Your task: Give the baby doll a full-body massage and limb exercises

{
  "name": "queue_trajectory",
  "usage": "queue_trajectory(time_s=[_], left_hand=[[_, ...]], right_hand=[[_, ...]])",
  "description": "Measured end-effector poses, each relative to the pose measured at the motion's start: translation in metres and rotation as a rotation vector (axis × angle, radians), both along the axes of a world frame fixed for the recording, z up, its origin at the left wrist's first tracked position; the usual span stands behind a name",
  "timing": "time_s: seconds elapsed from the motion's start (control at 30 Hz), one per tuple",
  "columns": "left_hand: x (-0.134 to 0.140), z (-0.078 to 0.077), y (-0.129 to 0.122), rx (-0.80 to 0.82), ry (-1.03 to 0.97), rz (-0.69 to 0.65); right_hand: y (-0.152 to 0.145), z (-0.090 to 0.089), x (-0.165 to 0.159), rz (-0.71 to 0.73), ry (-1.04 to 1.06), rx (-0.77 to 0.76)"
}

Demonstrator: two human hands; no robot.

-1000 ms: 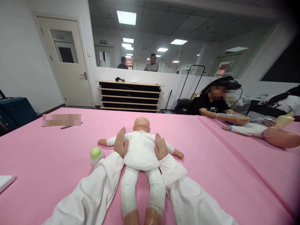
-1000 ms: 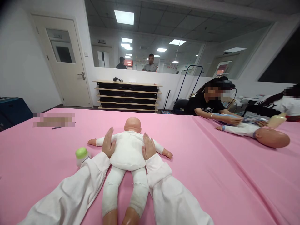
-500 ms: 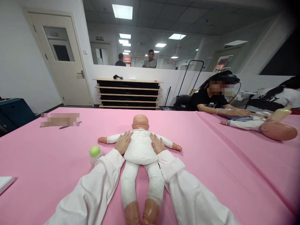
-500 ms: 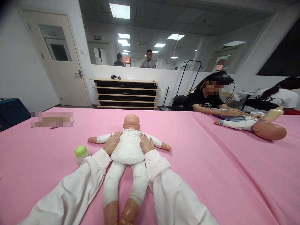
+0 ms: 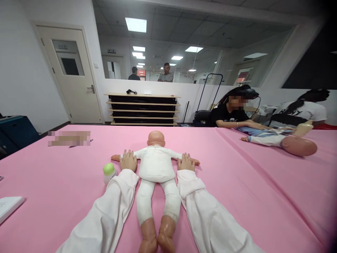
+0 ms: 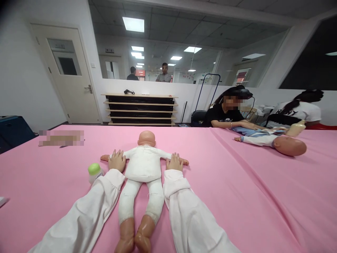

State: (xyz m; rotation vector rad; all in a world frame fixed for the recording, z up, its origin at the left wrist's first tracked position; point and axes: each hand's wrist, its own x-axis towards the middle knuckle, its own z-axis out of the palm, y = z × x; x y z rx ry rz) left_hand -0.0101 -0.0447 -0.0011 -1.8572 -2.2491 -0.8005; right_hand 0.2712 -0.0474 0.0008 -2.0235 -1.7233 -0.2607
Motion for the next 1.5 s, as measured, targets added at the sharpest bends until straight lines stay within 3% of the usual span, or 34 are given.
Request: queue_trajectory(time_s=[0.07, 0.17, 0.27, 0.33, 0.43, 0.6, 0.73, 1.07, 1.33, 1.5], left_hand=[[-0.001, 0.000, -0.001, 0.057, -0.057, 0.052], [0.003, 0.008, -0.001, 0.176, -0.170, 0.022], [0.020, 0.028, -0.006, 0.281, -0.254, -0.176], [0.037, 0.043, -0.014, 0.294, -0.265, -0.371], [0.060, 0.055, -0.027, 0.188, -0.224, -0.623], [0.072, 0.044, -0.031, -0.144, -0.152, -0.798], [0.068, 0.037, -0.027, -0.194, -0.117, -0.809], [0.061, 0.038, -0.034, -0.238, -0.054, -0.779], [0.039, 0.020, -0.037, -0.246, -0.091, -0.728], [0.026, 0.016, -0.046, -0.307, -0.139, -0.642]], right_hand=[[-0.001, 0.000, 0.001, 0.014, 0.075, 0.039], [-0.001, 0.011, -0.005, 0.165, 0.193, 0.133], [-0.004, 0.035, -0.024, 0.402, 0.221, 0.195], [-0.008, 0.051, -0.042, 0.557, 0.175, 0.148], [-0.013, 0.060, -0.067, 0.694, 0.092, -0.030], [-0.019, 0.050, -0.086, 0.678, 0.046, -0.336], [-0.018, 0.045, -0.082, 0.674, 0.026, -0.366], [-0.015, 0.025, -0.062, 0.706, 0.093, -0.341], [-0.015, -0.010, -0.026, 0.877, 0.260, -0.217], [-0.033, -0.004, -0.005, 0.819, 0.275, -0.336]])
